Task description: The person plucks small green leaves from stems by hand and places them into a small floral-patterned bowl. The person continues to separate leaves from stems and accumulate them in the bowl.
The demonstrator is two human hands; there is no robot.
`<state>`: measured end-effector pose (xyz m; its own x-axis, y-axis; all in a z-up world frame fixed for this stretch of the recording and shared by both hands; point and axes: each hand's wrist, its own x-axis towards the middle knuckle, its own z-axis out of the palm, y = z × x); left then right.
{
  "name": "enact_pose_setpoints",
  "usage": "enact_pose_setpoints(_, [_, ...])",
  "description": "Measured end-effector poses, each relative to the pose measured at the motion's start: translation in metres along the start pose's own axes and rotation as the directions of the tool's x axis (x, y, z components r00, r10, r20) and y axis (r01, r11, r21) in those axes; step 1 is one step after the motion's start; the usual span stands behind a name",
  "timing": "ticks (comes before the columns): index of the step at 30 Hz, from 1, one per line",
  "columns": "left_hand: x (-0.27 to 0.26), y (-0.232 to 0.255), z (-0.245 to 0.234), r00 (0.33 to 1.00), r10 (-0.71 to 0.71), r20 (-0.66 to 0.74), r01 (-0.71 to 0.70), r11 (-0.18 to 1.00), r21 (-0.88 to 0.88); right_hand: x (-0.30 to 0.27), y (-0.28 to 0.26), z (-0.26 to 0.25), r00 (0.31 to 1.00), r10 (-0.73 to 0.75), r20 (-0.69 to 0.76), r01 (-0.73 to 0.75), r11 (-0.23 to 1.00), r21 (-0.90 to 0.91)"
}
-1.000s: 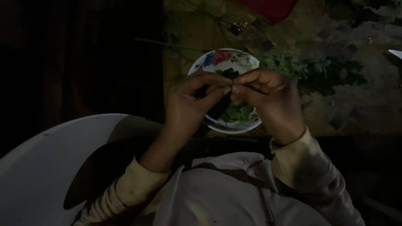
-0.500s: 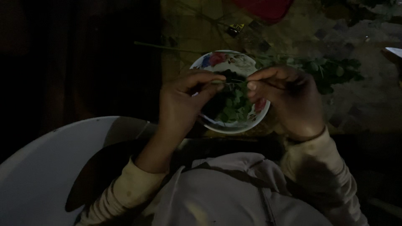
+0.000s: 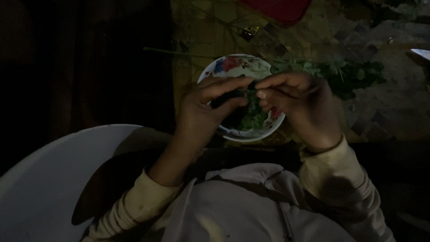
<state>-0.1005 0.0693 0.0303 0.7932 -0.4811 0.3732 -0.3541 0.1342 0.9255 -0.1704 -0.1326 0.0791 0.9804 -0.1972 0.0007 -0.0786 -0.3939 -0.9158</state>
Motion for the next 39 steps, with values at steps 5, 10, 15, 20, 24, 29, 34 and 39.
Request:
enact_pose_setpoints(5, [-0.004, -0.008, 0.002, 0.995, 0.034, -0.092, -0.03, 0.998, 0.05, -0.001, -0.006, 0.004, 0.994, -0.095, 0.062, 0.092, 0.995, 0.04])
enact_pose_setpoints(10, [-0.005, -0.006, 0.008, 0.984, 0.082, -0.16, -0.067, 0.993, 0.101, 0.004, -0.013, 0.009, 0.991, -0.095, 0.098, 0.097, 0.995, -0.025])
enact_pose_setpoints(15, [-0.001, -0.001, 0.007, 0.985, 0.112, -0.129, -0.072, 0.957, 0.281, 0.008, -0.015, 0.01, 0.986, -0.144, 0.08, 0.145, 0.989, -0.007])
enact_pose_setpoints(20, [-0.002, 0.003, 0.008, 0.993, 0.074, -0.089, -0.048, 0.964, 0.263, 0.006, -0.019, 0.002, 0.989, -0.087, 0.123, 0.097, 0.992, -0.08])
enact_pose_setpoints(24, [-0.002, 0.005, 0.006, 0.979, 0.061, -0.196, -0.021, 0.98, 0.198, 0.008, -0.024, -0.011, 0.996, 0.043, 0.08, -0.023, 0.971, -0.24])
enact_pose_setpoints(29, [0.004, 0.004, -0.004, 0.974, -0.052, -0.219, 0.081, 0.989, 0.127, 0.008, -0.018, -0.02, 0.989, -0.031, 0.145, 0.06, 0.977, -0.203])
enact_pose_setpoints(34, [0.002, 0.008, -0.002, 0.987, -0.014, -0.161, 0.043, 0.983, 0.18, 0.008, -0.006, -0.018, 0.993, -0.029, 0.113, 0.049, 0.983, -0.178])
enact_pose_setpoints(39, [0.007, 0.009, 0.0, 0.981, -0.025, -0.19, 0.07, 0.97, 0.232, 0.007, 0.001, -0.013, 0.997, -0.044, 0.071, 0.05, 0.995, -0.092])
